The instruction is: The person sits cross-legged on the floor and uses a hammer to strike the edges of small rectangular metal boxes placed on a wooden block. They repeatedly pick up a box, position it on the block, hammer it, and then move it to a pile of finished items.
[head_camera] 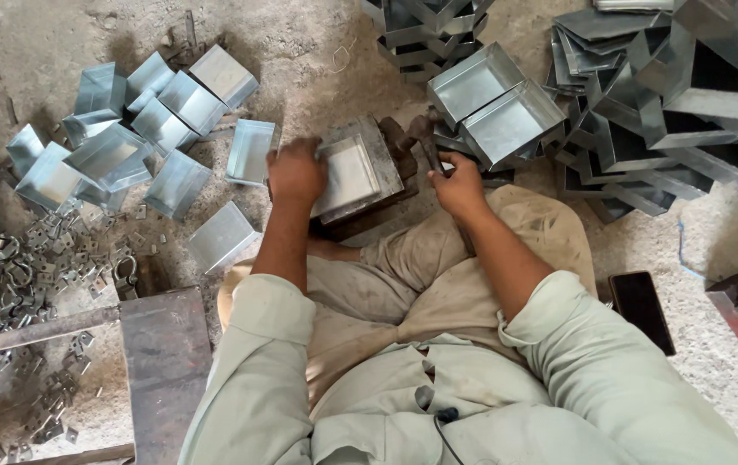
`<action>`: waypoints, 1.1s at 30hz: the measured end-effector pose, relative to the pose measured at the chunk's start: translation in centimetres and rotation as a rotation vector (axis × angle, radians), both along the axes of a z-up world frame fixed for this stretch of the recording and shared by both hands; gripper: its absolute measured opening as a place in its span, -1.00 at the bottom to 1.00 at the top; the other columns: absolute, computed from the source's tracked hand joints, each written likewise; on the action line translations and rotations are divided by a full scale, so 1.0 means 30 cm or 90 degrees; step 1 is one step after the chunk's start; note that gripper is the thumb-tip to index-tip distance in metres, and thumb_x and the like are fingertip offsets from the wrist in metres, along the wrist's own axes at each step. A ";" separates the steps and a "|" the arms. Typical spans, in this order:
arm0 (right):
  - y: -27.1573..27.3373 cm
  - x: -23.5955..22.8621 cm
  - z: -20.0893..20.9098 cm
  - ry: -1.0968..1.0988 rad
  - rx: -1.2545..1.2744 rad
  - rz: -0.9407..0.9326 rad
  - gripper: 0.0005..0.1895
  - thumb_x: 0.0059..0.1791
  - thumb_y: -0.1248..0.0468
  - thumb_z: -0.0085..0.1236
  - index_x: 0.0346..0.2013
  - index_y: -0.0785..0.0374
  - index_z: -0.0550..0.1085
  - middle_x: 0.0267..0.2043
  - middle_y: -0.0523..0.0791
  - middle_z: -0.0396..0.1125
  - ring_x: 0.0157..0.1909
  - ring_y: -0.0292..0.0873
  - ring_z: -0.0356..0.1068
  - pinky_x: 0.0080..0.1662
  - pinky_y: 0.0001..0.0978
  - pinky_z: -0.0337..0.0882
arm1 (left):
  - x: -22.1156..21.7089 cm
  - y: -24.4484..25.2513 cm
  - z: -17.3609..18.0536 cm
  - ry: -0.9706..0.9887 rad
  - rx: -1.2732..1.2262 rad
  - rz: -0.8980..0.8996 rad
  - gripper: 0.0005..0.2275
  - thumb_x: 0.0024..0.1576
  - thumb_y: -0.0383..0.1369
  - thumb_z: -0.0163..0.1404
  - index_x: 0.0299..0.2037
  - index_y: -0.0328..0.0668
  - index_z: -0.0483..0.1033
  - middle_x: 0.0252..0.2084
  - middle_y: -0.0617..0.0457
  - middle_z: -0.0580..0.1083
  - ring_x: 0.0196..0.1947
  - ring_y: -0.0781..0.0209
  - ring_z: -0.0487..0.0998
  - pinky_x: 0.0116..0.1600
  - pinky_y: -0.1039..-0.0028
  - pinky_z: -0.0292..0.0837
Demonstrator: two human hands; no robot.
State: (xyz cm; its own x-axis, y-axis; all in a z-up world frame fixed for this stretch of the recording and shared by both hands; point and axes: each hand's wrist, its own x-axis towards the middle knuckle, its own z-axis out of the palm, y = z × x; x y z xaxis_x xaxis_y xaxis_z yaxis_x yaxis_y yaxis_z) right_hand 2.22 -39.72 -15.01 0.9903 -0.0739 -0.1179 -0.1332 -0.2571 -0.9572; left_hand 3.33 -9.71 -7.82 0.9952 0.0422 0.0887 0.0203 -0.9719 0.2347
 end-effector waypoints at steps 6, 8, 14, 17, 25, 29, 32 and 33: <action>0.002 -0.004 -0.031 -0.026 0.020 0.022 -0.50 -0.05 0.35 0.28 0.19 0.38 0.45 -0.27 -0.07 0.50 -0.33 -0.29 0.41 -0.28 -0.40 0.40 | -0.094 -0.033 -0.008 0.063 0.005 -0.081 -0.11 -0.02 0.26 0.15 0.42 -0.09 0.17 0.38 -0.13 0.28 0.40 -0.21 0.19 0.43 -0.32 -0.19; 0.006 -0.003 -0.030 -0.024 0.034 0.020 -0.50 -0.05 0.34 0.28 0.19 0.38 0.45 -0.25 -0.08 0.50 -0.33 -0.30 0.39 -0.28 -0.41 0.40 | -0.114 -0.032 0.015 0.079 0.033 -0.122 0.10 -0.22 0.31 0.26 0.46 -0.11 0.03 0.41 -0.19 0.17 0.40 -0.30 0.09 0.38 -0.38 -0.30; 0.009 -0.049 0.068 0.003 0.040 0.019 -0.52 -0.01 0.34 0.24 0.20 0.37 0.46 -0.30 -0.07 0.48 -0.38 -0.30 0.35 -0.32 -0.41 0.35 | -0.152 -0.078 0.060 0.136 0.051 -0.084 0.29 -0.36 0.10 0.41 0.54 0.02 -0.27 0.46 -0.17 0.12 0.47 -0.25 0.10 0.38 -0.49 -0.29; -0.001 -0.087 0.134 -0.061 -0.002 0.017 -0.54 0.00 0.35 0.25 0.19 0.38 0.46 -0.32 -0.10 0.49 -0.37 -0.32 0.37 -0.30 -0.44 0.36 | -0.179 -0.081 0.068 0.088 -0.067 -0.068 0.32 -0.36 0.06 0.48 0.53 -0.01 -0.28 0.44 -0.26 0.08 0.44 -0.30 0.11 0.37 -0.44 -0.22; -0.086 -0.212 0.537 -0.364 -0.065 0.018 -0.60 0.10 0.38 0.32 0.24 0.33 0.50 -0.24 -0.13 0.42 -0.28 -0.36 0.33 -0.21 -0.48 0.36 | -0.141 -0.049 -0.082 -0.289 -0.506 -0.187 0.32 -0.25 -0.10 0.55 0.56 -0.20 -0.31 0.46 -0.34 0.08 0.46 -0.36 0.17 0.50 0.04 0.18; -0.157 -0.275 0.800 -0.738 0.054 0.041 -0.77 0.21 0.38 0.20 0.14 0.28 0.42 -0.19 -0.04 0.46 -0.50 -0.28 0.32 -0.43 -0.48 0.30 | -0.129 -0.066 -0.133 -0.308 -0.470 -0.218 0.30 -0.23 -0.08 0.55 0.56 -0.19 -0.30 0.48 -0.33 0.07 0.47 -0.35 0.13 0.50 0.03 0.15; -0.152 -0.310 0.836 -0.821 0.107 0.027 -0.78 0.18 0.34 0.12 0.11 0.19 0.36 -0.21 0.00 0.45 -0.53 -0.24 0.33 -0.47 -0.45 0.29 | -0.121 -0.066 -0.117 -0.280 -0.498 -0.219 0.28 -0.23 -0.07 0.53 0.56 -0.19 -0.28 0.48 -0.32 0.07 0.47 -0.32 0.17 0.51 0.06 0.21; -0.142 -0.326 0.800 -0.750 0.221 0.051 -0.82 0.20 0.30 0.10 0.07 0.23 0.37 -0.25 -0.02 0.43 -0.53 -0.26 0.32 -0.47 -0.46 0.28 | -0.126 -0.068 -0.113 -0.269 -0.505 -0.212 0.28 -0.23 -0.07 0.53 0.56 -0.18 -0.28 0.48 -0.33 0.07 0.46 -0.32 0.17 0.50 0.06 0.21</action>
